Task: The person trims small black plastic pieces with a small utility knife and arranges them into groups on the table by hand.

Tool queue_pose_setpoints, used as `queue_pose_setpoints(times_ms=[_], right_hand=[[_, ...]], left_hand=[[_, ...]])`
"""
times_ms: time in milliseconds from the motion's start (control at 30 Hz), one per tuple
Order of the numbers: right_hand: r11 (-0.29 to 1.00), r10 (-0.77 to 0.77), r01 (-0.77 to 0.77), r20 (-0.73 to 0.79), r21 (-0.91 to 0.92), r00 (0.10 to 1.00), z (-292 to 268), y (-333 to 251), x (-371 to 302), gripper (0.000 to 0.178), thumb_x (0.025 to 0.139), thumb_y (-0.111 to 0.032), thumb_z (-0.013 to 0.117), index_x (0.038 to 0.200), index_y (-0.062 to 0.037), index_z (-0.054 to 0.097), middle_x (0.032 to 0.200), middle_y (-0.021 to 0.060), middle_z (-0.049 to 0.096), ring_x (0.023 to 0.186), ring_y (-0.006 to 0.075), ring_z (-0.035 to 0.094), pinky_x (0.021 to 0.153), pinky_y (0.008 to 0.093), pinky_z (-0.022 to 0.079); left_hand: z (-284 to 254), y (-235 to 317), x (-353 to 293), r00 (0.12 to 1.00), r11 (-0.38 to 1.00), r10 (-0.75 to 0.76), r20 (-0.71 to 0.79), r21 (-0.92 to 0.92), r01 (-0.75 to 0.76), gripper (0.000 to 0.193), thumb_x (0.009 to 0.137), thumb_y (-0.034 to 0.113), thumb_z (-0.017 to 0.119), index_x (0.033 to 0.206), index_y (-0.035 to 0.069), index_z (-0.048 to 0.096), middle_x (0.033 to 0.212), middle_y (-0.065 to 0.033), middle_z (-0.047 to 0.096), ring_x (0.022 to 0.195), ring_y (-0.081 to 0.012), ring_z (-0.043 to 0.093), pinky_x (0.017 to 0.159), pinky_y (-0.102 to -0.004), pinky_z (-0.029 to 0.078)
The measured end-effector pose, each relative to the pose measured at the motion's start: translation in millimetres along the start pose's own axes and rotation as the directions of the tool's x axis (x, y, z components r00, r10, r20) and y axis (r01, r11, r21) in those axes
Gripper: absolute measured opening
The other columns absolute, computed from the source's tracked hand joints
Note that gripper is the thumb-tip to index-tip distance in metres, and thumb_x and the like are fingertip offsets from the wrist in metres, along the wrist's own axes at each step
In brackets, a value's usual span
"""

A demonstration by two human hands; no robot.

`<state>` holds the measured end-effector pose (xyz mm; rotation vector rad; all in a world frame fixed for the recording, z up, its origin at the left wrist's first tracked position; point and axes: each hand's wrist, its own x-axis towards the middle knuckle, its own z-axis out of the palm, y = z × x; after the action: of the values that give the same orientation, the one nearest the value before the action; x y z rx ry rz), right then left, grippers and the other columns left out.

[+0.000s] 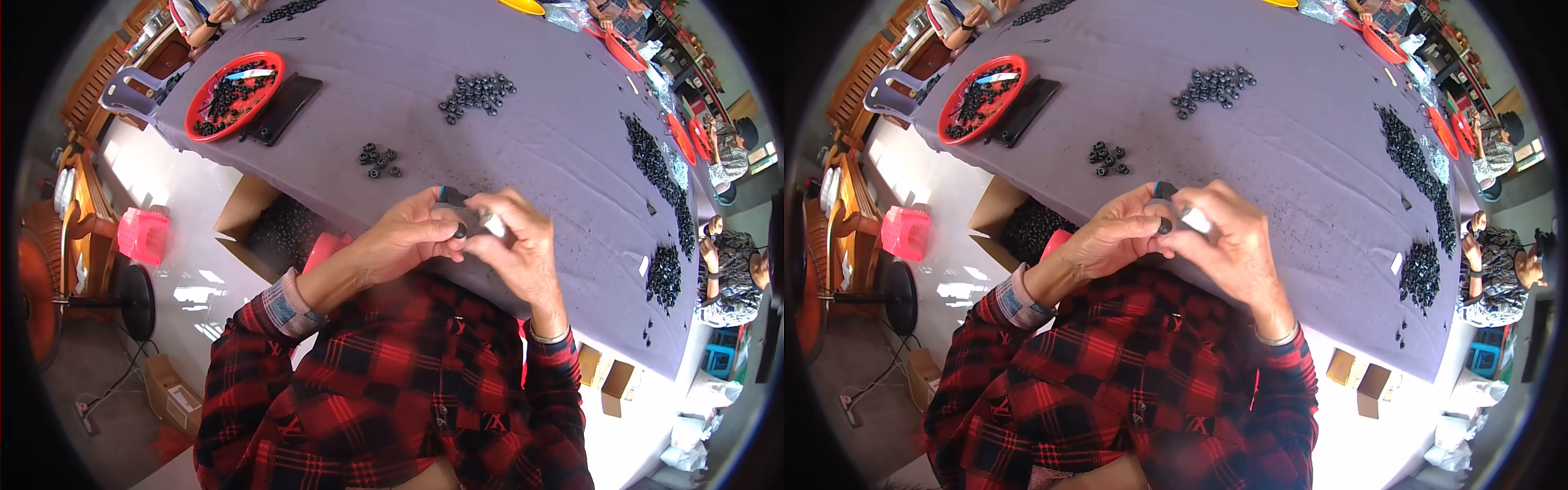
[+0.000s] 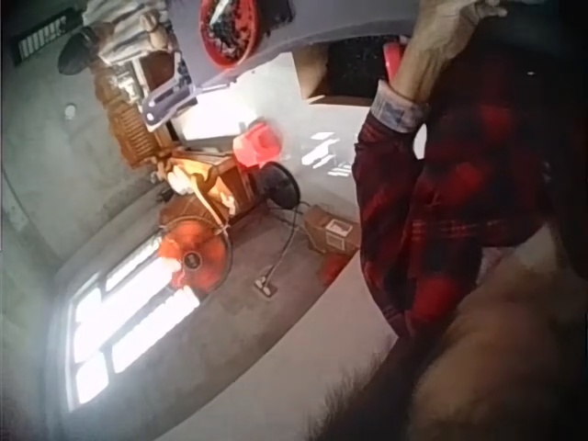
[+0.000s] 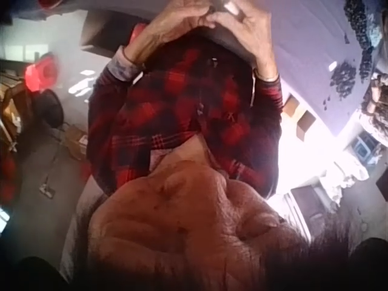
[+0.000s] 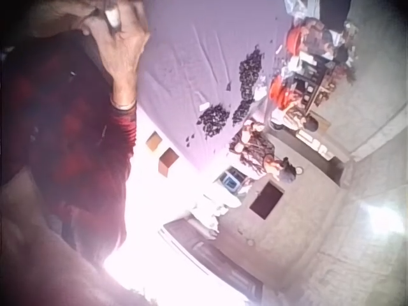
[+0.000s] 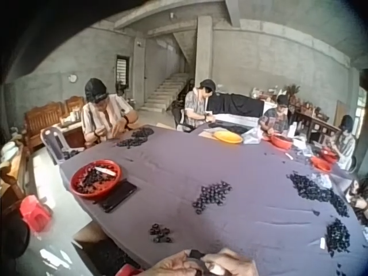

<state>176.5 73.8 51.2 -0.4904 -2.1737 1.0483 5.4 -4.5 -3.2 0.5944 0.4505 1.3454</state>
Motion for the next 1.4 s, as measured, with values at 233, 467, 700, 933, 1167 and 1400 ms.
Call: queue_pose_setpoints(times_ms=[233, 467, 700, 933, 1167, 1400], right_hand=[[0.967, 0.106, -0.116, 0.058, 0.225, 0.993, 21.0, 9.0, 4.8, 0.008, 0.083, -0.008, 0.069, 0.080, -0.0009, 0.065, 0.067, 0.0019, 0.055, 0.066, 0.0114, 0.051, 0.062, 0.0269, 0.044], [0.822, 0.258, -0.250, -0.056, -0.511, 0.964, 4.7, 75.2, 85.2, 0.022, 0.082, -0.022, 0.068, 0.083, -0.0001, 0.064, 0.069, 0.0158, 0.062, 0.059, 0.0240, 0.056, 0.060, 0.0374, 0.046], [0.702, 0.320, -0.312, -0.108, -0.641, 0.941, 34.6, 119.6, 136.8, 0.028, 0.077, -0.030, 0.071, 0.095, -0.0091, 0.068, 0.090, 0.0114, 0.068, 0.090, 0.0337, 0.064, 0.077, 0.0441, 0.050], [0.762, 0.223, -0.272, -0.157, -0.588, 0.962, 34.7, 114.9, 126.5, 0.025, 0.076, -0.028, 0.073, 0.093, -0.0112, 0.069, 0.089, 0.0102, 0.069, 0.085, 0.0315, 0.065, 0.075, 0.0423, 0.051], [0.958, -0.012, 0.010, -0.006, -0.287, 1.000, 21.1, 39.2, 56.9, 0.017, 0.075, -0.007, 0.071, 0.090, -0.0025, 0.066, 0.077, 0.0094, 0.064, 0.069, 0.0209, 0.063, 0.063, 0.0288, 0.049], [0.974, -0.080, 0.076, -0.013, -0.211, 0.997, 10.8, 9.7, 21.5, 0.020, 0.070, 0.002, 0.072, 0.087, -0.0028, 0.064, 0.077, 0.0041, 0.060, 0.068, 0.0139, 0.060, 0.060, 0.0265, 0.047]], left_hand=[[-7.4, 11.7, -8.5, 0.994, 0.990, -0.107, 0.001, 0.097, 0.106, 0.040, 0.089, 0.015, 0.065, 0.121, 0.008, 0.043, 0.095, -0.0051, 0.061, 0.086, -0.0145, 0.062, 0.074, -0.0305, 0.052], [-56.5, 32.3, -26.5, 0.937, 0.592, 0.191, -0.291, 0.796, 0.126, 0.024, 0.084, 0.009, 0.069, 0.104, 0.006, 0.057, 0.080, 0.0001, 0.058, 0.069, -0.0093, 0.056, 0.063, -0.0236, 0.046], [-86.8, 40.4, -17.7, 0.715, -0.032, 0.699, 0.011, 0.999, 0.015, 0.022, 0.080, 0.006, 0.071, 0.096, 0.000, 0.057, 0.073, -0.0051, 0.053, 0.061, -0.0127, 0.049, 0.057, -0.0272, 0.043], [-86.9, 44.4, 1.9, 0.696, -0.163, 0.716, 0.053, 0.982, 0.092, 0.026, 0.079, 0.006, 0.072, 0.101, 0.001, 0.058, 0.073, -0.0076, 0.051, 0.060, -0.0166, 0.051, 0.057, -0.0292, 0.043], [-30.9, 29.0, 3.9, 0.839, 0.542, 0.509, -0.190, 0.829, -0.141, 0.028, 0.087, 0.012, 0.068, 0.109, 0.003, 0.053, 0.087, -0.0013, 0.060, 0.073, -0.0048, 0.052, 0.064, -0.0229, 0.045], [-5.7, 21.3, 10.1, 0.982, 0.893, 0.138, -0.132, 0.446, -0.065, 0.024, 0.090, 0.011, 0.063, 0.111, 0.008, 0.051, 0.087, -0.0003, 0.059, 0.075, -0.0101, 0.055, 0.070, -0.0247, 0.045]])
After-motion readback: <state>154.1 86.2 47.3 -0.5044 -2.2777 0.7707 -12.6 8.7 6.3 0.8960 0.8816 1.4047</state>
